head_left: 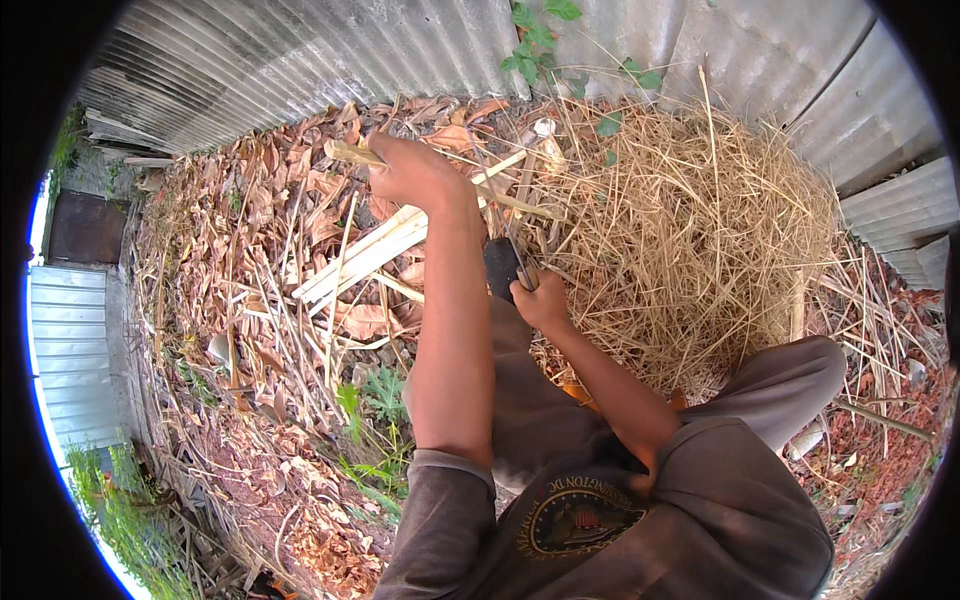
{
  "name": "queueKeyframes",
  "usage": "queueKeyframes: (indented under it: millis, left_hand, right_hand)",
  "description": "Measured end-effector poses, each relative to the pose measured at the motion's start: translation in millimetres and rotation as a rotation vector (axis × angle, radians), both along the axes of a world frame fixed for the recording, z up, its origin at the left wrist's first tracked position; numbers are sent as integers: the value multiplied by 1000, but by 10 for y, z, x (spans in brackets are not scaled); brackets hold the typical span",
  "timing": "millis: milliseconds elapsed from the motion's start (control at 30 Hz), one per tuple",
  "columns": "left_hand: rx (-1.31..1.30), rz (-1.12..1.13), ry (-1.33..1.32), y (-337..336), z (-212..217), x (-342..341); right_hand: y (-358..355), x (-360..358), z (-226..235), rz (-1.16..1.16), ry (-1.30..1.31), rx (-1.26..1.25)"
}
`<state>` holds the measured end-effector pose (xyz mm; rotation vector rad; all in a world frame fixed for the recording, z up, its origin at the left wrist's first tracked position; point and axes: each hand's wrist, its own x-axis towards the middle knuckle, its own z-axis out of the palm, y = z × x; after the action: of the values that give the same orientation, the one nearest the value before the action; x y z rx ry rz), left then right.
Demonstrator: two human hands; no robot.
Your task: The person sits on the ground and splits a long piece of bamboo into thin strips using a knife. They then use a blue utility knife to further refine the strips, scraping and smoothing them.
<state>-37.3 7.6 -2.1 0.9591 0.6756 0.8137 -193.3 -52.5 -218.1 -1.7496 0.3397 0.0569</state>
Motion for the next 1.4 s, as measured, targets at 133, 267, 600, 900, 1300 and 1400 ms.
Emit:
queueKeyframes:
  millis: [133, 267, 600, 900, 1300, 1400]
  left_hand:
    - [3, 2, 37, -4, 14, 2]
    - [22, 0, 26, 43, -74, 73]
    - [69, -37, -6, -22, -84, 19]
    - [-11, -888, -320, 111, -78, 108]
    - [37, -1072, -310, 209, -124, 102]
    - [29, -1054, -307, 218, -46, 99]
  right_hand:
    - [-509, -34, -884, -46, 370, -88]
    - [-385, 57, -428, 68, 249, -167]
    - [-800, -184, -604, 41, 555, -66]
    - [-367, 67, -151, 105, 8, 192]
    - [-535, 119, -487, 72, 338, 231]
    - [-871, -55, -969, -17, 599, 119]
